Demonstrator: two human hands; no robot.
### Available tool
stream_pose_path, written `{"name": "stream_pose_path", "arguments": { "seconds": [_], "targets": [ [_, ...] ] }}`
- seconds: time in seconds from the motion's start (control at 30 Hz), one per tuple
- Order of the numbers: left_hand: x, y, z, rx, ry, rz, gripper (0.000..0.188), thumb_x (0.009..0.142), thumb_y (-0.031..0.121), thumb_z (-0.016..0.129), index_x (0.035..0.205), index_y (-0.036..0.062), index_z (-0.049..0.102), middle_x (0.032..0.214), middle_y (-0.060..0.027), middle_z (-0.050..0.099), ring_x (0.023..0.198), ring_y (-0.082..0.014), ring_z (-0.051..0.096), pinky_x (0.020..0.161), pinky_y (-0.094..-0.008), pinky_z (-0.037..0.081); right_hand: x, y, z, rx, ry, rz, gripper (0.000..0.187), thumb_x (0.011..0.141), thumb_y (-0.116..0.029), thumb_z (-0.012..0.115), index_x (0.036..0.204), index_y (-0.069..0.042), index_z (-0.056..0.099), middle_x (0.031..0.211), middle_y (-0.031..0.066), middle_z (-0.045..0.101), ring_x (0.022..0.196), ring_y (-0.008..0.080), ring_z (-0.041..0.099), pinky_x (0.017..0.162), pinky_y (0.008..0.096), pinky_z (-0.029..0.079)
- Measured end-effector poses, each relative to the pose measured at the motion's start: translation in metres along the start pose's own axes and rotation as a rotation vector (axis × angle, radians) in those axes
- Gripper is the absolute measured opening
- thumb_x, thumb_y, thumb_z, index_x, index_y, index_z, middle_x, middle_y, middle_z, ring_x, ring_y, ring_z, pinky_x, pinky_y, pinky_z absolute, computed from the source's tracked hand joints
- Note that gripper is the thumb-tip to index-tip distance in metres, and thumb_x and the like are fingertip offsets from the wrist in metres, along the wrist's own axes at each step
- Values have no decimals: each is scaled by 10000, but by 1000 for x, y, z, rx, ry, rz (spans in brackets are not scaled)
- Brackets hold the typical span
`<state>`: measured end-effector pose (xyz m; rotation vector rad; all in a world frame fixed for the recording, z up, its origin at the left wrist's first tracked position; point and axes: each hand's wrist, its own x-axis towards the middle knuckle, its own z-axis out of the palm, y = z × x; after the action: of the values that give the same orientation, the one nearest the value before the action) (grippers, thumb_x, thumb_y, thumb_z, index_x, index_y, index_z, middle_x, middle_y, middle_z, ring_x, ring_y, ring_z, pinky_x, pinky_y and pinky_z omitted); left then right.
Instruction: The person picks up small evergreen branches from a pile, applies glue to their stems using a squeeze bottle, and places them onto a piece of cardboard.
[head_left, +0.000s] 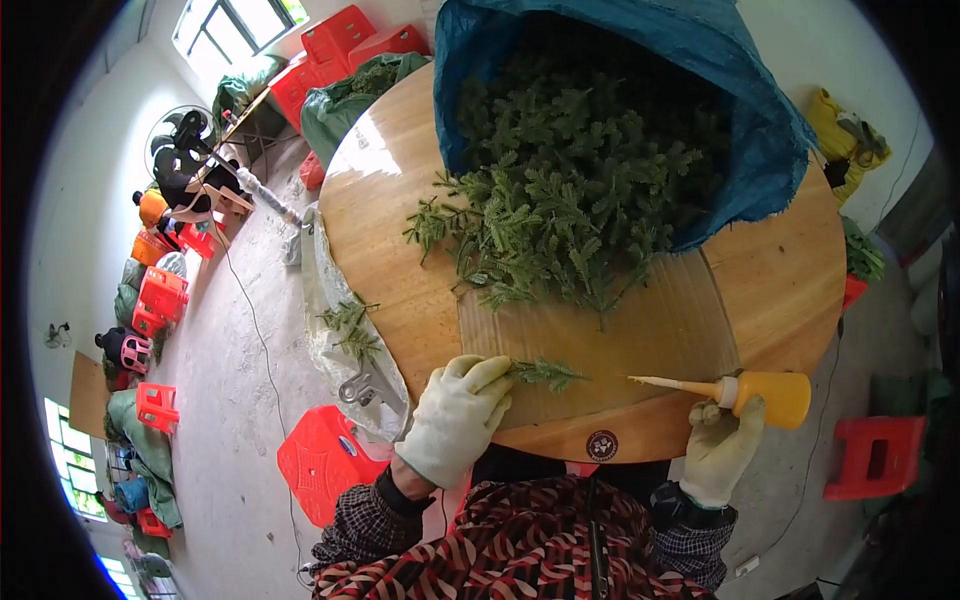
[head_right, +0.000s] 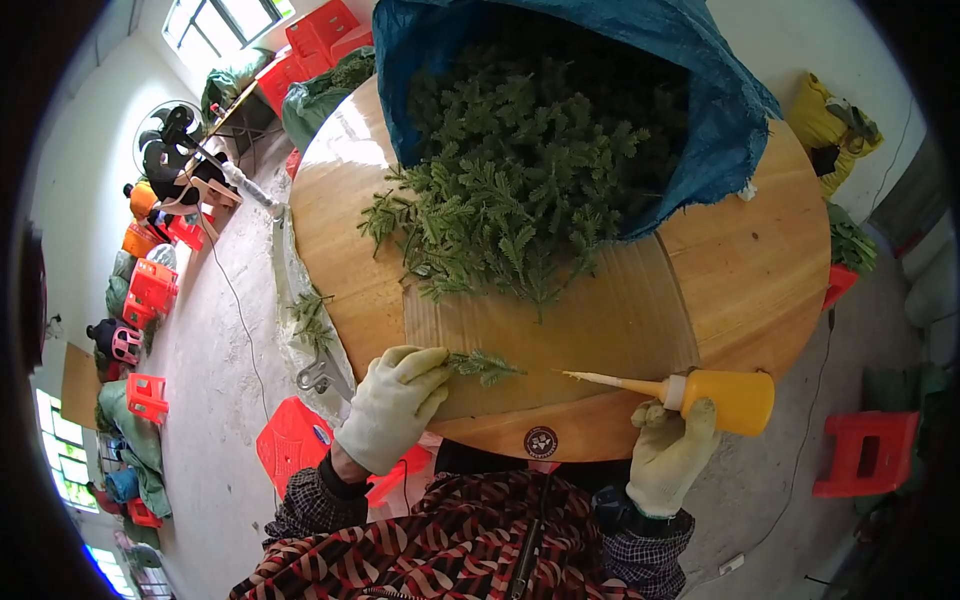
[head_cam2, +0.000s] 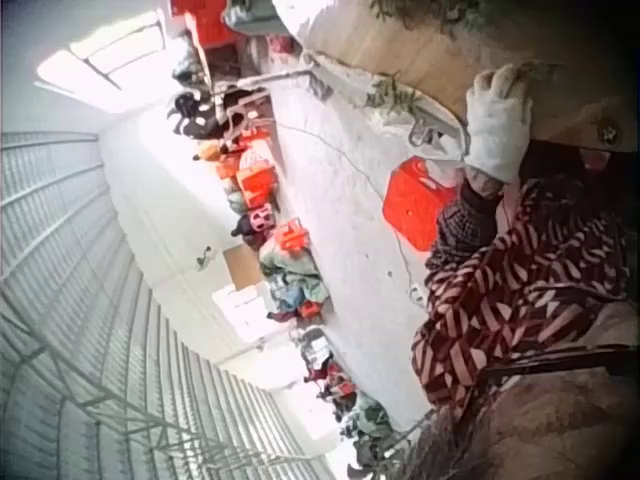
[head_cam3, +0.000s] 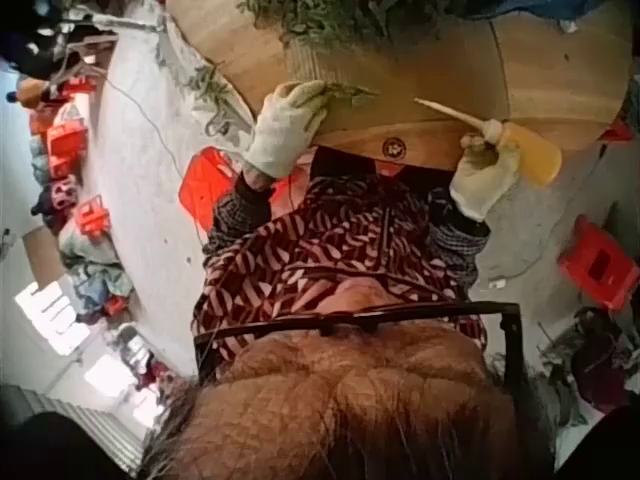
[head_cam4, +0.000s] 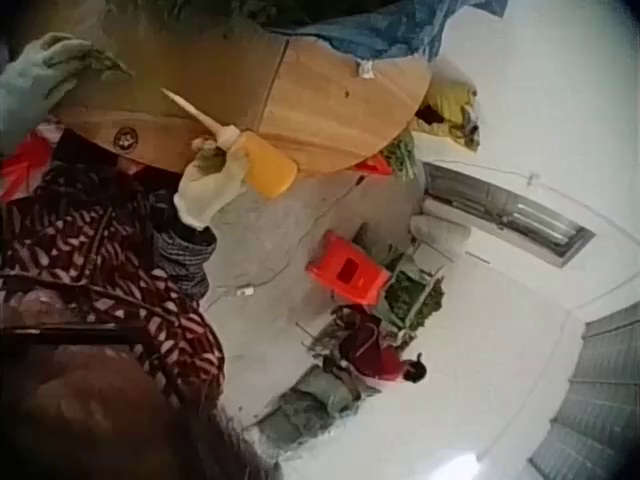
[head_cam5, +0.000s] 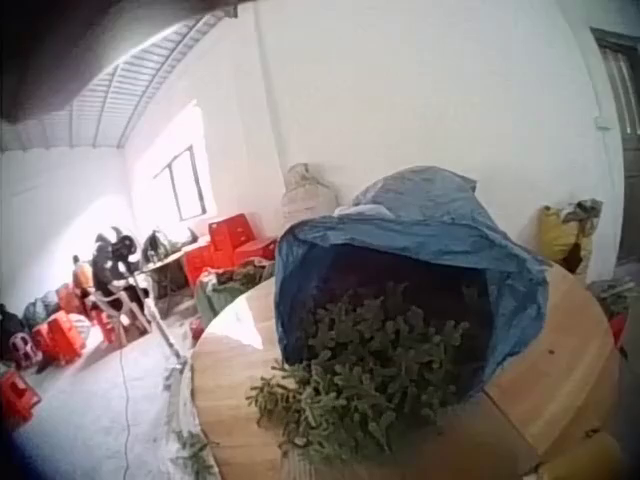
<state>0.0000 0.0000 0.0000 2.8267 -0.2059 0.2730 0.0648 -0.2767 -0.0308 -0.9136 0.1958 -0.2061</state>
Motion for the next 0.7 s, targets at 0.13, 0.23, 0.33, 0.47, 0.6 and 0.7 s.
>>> {"name": "stream_pose_path", "arguments": {
  "seconds": [0.13, 0.23, 0.33, 0.47, 0.6, 0.7],
  "targets": [
    [-3, 7, 3, 106, 17, 63, 239, 821, 106, 633, 1050, 50, 669, 1199, -29, 581, 1066, -233, 551, 861, -375, 465, -1, -3, 7, 54, 33, 19, 324, 951, -354, 577, 1099, -67, 550, 916, 25, 585, 657, 75, 512, 596, 230, 439],
    [-2, 8, 3, 140, 15, 91, 244, 815, 96, 628, 1050, 39, 666, 1190, -22, 581, 1062, -230, 551, 852, -371, 464, -5, -5, 17, 126, 8, 55, 290, 953, -329, 579, 1095, -77, 555, 914, 30, 588, 661, 82, 520, 603, 233, 440],
    [-3, 9, 6, 102, 31, 65, 246, 814, 98, 629, 1049, 40, 666, 1186, -25, 581, 1057, -235, 553, 853, -372, 465, -13, -1, 41, 157, -34, 104, 287, 951, -319, 584, 1106, -80, 554, 912, 35, 590, 673, 91, 527, 623, 247, 453],
    [-4, 9, 8, 83, 39, 42, 237, 814, 106, 632, 1041, 48, 667, 1179, -33, 581, 1047, -242, 556, 856, -373, 465, -26, 13, 67, 235, -191, 244, 273, 950, -303, 586, 1110, -83, 559, 903, 40, 588, 695, 109, 538, 657, 277, 476],
    [-2, 15, 11, 49, 60, 23, 228, 811, 116, 642, 1029, 54, 665, 1176, -47, 579, 1042, -248, 559, 863, -377, 464, -24, 29, 72, 261, -259, 316, 210, 957, -218, 568, 1082, -50, 577, 876, 50, 601, 705, 134, 570, 690, 335, 521],
    [-5, 13, 12, 45, 79, 7, 242, 810, 131, 652, 1041, 60, 655, 1188, -56, 568, 1049, -247, 554, 859, -371, 468, -22, 39, 71, 213, -222, 329, 203, 963, -210, 554, 1058, -33, 587, 864, 47, 594, 709, 140, 570, 700, 350, 527]
  ]
}}
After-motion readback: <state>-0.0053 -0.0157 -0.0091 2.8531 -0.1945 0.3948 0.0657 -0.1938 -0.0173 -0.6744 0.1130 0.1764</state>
